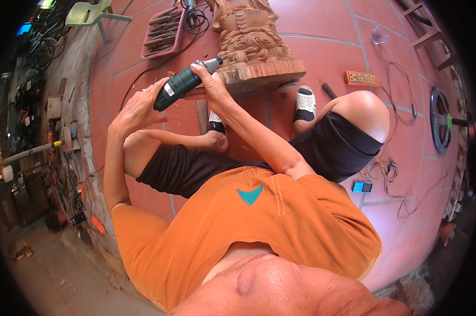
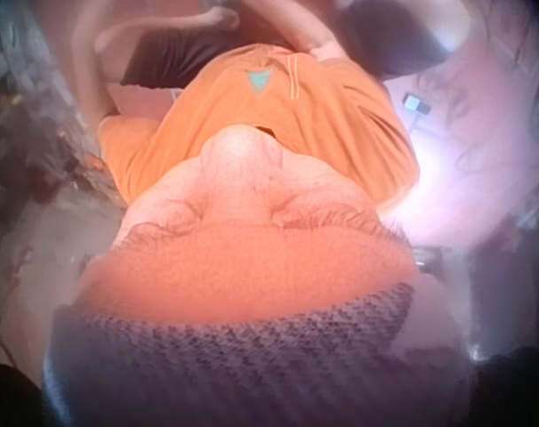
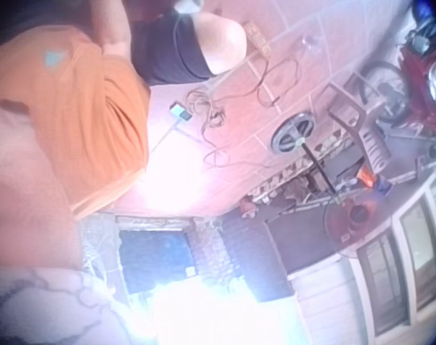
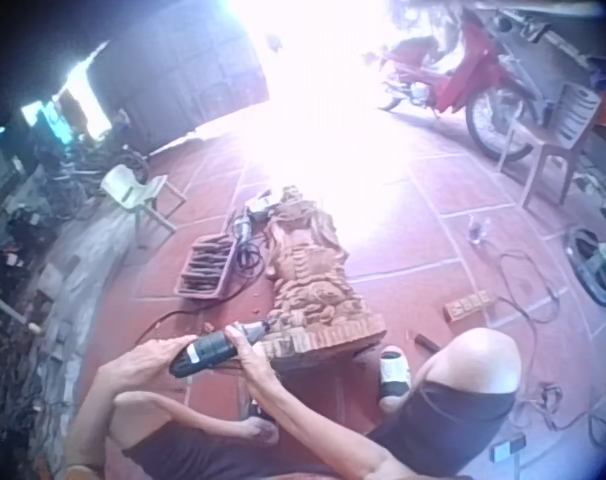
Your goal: The person carves a wooden sculpture using a chisel and mallet, then switches to a rotary power tool to refine details. The person sits on the floor and works on the sculpture placed on a low stand.
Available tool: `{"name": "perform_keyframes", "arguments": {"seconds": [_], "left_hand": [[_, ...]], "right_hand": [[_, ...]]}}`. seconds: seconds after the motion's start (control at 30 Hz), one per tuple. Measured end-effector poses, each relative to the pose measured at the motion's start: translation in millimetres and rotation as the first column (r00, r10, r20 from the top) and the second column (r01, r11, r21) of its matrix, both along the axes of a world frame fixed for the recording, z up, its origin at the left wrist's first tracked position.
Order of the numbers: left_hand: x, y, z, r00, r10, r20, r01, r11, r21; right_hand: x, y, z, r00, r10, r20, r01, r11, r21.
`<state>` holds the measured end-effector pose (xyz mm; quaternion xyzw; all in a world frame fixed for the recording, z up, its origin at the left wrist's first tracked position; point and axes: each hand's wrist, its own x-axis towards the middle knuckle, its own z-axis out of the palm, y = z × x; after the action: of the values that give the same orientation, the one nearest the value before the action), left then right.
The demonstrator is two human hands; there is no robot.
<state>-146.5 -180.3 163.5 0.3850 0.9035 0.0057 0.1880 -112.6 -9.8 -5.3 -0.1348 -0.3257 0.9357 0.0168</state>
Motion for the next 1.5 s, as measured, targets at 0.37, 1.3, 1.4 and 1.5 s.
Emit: {"name": "perform_keyframes", "arguments": {"seconds": [0.37, 1.3, 1.4, 1.5], "left_hand": [[-23.9, -0.3, -19.1, 0.954, 0.123, 0.275, -0.1, 0.99, -0.097], [-73.2, -30.3, -56.9, 0.931, 0.04, 0.363, 0.032, 0.981, -0.192], [-75.8, -33.4, -61.5, 0.939, 0.001, 0.343, 0.064, 0.982, -0.178], [-75.5, -32.7, -61.6, 0.94, -0.002, 0.34, 0.067, 0.982, -0.178]], "right_hand": [[25.0, -34.3, 13.1, 0.977, 0.209, 0.05, -0.202, 0.973, -0.115], [5.5, -65.0, -50.5, 0.899, 0.43, -0.083, -0.428, 0.82, -0.379], [7.2, -64.0, -49.0, 0.901, 0.428, -0.07, -0.42, 0.823, -0.383], [7.0, -64.7, -49.6, 0.902, 0.424, -0.079, -0.419, 0.819, -0.391]]}}
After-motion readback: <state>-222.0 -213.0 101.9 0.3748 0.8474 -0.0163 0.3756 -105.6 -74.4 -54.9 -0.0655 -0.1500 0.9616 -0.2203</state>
